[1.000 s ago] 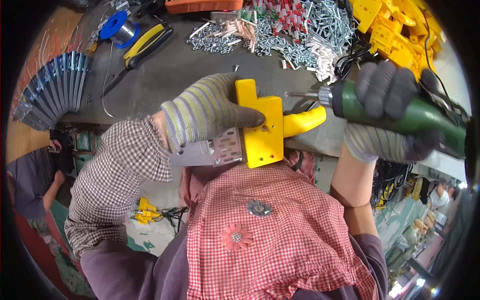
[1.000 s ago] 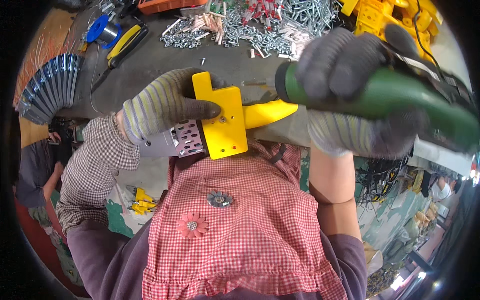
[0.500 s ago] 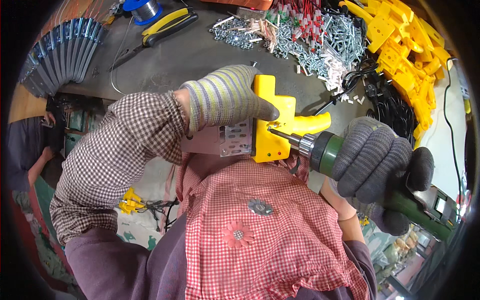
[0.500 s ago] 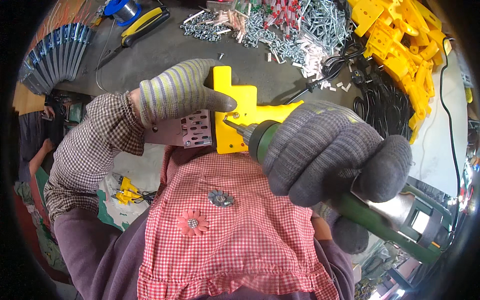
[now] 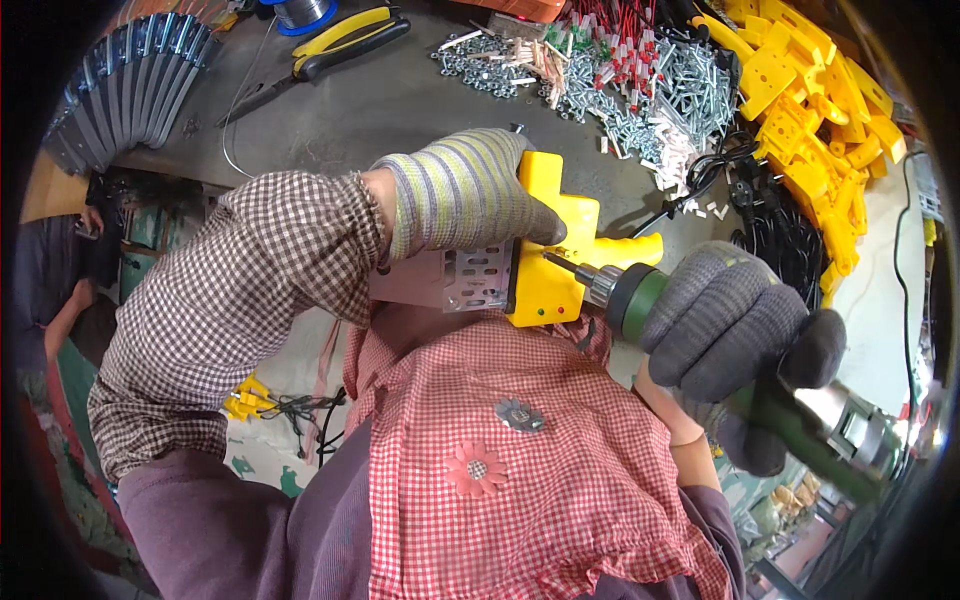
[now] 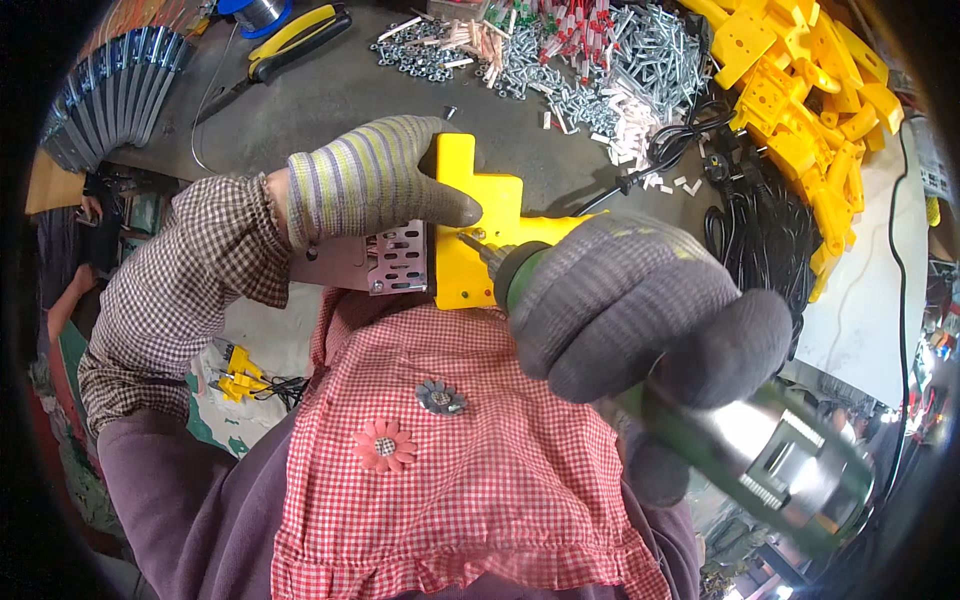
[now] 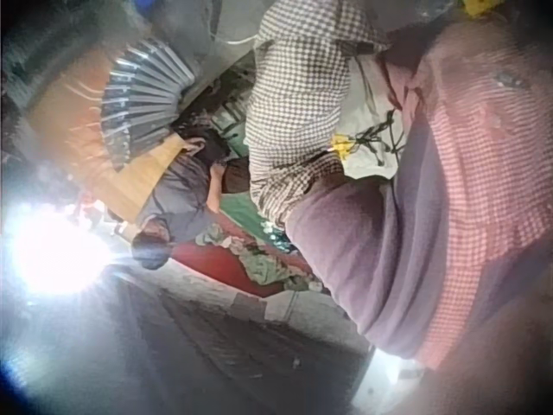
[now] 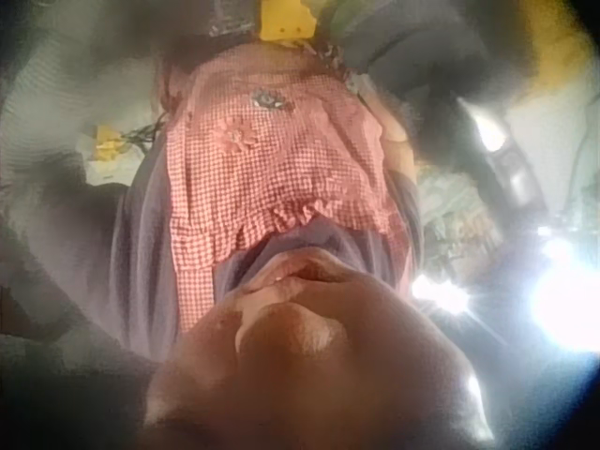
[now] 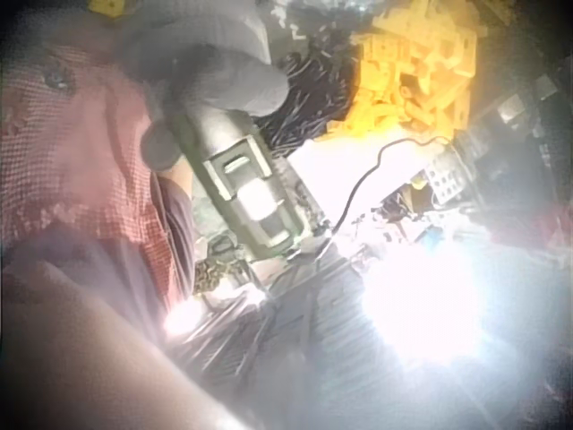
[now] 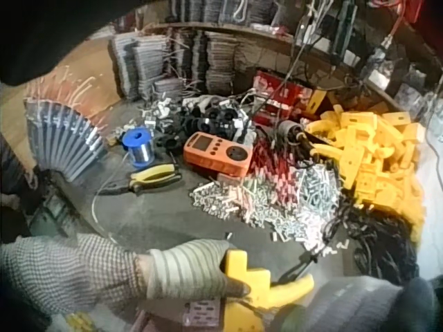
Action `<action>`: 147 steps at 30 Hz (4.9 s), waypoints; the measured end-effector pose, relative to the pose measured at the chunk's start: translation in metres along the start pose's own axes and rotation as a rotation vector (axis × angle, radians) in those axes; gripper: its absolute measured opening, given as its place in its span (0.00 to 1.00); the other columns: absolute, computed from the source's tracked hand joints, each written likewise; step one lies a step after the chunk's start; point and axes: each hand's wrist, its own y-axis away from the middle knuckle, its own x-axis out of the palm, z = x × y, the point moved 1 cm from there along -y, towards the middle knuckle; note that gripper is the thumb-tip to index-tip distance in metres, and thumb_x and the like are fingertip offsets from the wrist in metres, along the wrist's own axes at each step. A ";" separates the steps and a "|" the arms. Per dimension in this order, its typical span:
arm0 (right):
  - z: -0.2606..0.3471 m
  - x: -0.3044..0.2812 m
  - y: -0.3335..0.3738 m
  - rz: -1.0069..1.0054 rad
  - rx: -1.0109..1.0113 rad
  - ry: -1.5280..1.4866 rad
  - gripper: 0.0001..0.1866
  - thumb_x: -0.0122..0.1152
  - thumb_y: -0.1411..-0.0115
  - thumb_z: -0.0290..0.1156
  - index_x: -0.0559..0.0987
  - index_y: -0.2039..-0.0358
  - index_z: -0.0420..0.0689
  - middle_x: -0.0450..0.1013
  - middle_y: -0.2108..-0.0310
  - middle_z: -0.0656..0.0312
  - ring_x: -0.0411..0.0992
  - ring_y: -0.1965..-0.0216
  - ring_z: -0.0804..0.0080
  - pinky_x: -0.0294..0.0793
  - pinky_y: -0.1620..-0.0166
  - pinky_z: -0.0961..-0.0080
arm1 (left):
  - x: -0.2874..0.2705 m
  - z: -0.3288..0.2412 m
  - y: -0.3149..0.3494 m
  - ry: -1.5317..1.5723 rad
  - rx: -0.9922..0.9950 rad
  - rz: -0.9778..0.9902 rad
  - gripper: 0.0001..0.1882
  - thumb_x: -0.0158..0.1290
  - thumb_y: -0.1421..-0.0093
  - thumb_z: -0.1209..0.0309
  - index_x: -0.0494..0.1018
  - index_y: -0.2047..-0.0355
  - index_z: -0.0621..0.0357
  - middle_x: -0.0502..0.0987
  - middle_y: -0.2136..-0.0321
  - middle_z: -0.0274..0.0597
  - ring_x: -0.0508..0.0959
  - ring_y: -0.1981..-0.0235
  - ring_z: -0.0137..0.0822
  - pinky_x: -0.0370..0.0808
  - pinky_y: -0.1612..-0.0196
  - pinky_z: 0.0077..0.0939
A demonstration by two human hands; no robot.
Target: The person assembles a heating tool by fitting wiring components into a plastic handle casing, closing the housing, driving screws with an electric screwdriver, and attaching a dial knob to the casing.
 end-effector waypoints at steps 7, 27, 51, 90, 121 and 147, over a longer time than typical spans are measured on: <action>-0.002 -0.015 -0.017 0.062 0.060 0.038 0.37 0.68 0.35 0.54 0.69 0.32 0.52 0.74 0.74 0.66 0.76 0.76 0.69 0.79 0.73 0.69 | 0.006 -0.009 -0.004 -0.023 0.102 -0.029 0.43 0.75 0.51 0.56 0.73 0.41 0.70 0.83 0.53 0.56 0.84 0.52 0.49 0.82 0.48 0.36; 0.018 0.019 -0.029 0.212 0.152 0.127 0.37 0.68 0.35 0.55 0.69 0.32 0.51 0.73 0.76 0.66 0.76 0.77 0.69 0.78 0.74 0.68 | 0.013 0.002 0.004 -0.025 0.154 -0.102 0.37 0.74 0.51 0.58 0.76 0.46 0.69 0.84 0.54 0.58 0.84 0.52 0.50 0.80 0.47 0.38; -0.054 -0.089 0.015 -0.540 -0.055 0.776 0.44 0.64 0.40 0.69 0.72 0.40 0.43 0.69 0.75 0.61 0.70 0.74 0.64 0.75 0.69 0.67 | 0.025 0.016 -0.008 -0.252 0.523 -0.658 0.32 0.65 0.43 0.59 0.75 0.40 0.57 0.76 0.49 0.59 0.76 0.47 0.58 0.72 0.42 0.52; 0.001 -0.003 -0.028 -0.273 -0.197 0.264 0.52 0.59 0.40 0.75 0.68 0.31 0.43 0.75 0.73 0.63 0.75 0.77 0.68 0.78 0.71 0.67 | 0.029 -0.012 0.020 -0.358 0.947 -0.796 0.24 0.72 0.53 0.64 0.82 0.54 0.50 0.81 0.60 0.42 0.79 0.55 0.50 0.74 0.49 0.49; -0.033 -0.018 -0.026 -0.583 0.235 0.338 0.42 0.67 0.42 0.70 0.73 0.49 0.41 0.73 0.66 0.61 0.72 0.71 0.71 0.75 0.66 0.72 | 0.023 0.017 0.046 -0.530 0.493 -0.490 0.47 0.73 0.60 0.53 0.74 0.37 0.53 0.76 0.47 0.55 0.81 0.51 0.57 0.79 0.47 0.48; 0.134 -0.160 0.125 -0.528 1.218 2.206 0.29 0.74 0.42 0.43 0.79 0.41 0.51 0.79 0.50 0.47 0.76 0.47 0.44 0.75 0.44 0.55 | -0.004 -0.004 0.092 -0.551 0.815 -0.438 0.23 0.69 0.48 0.74 0.80 0.51 0.60 0.79 0.63 0.48 0.81 0.63 0.50 0.79 0.61 0.39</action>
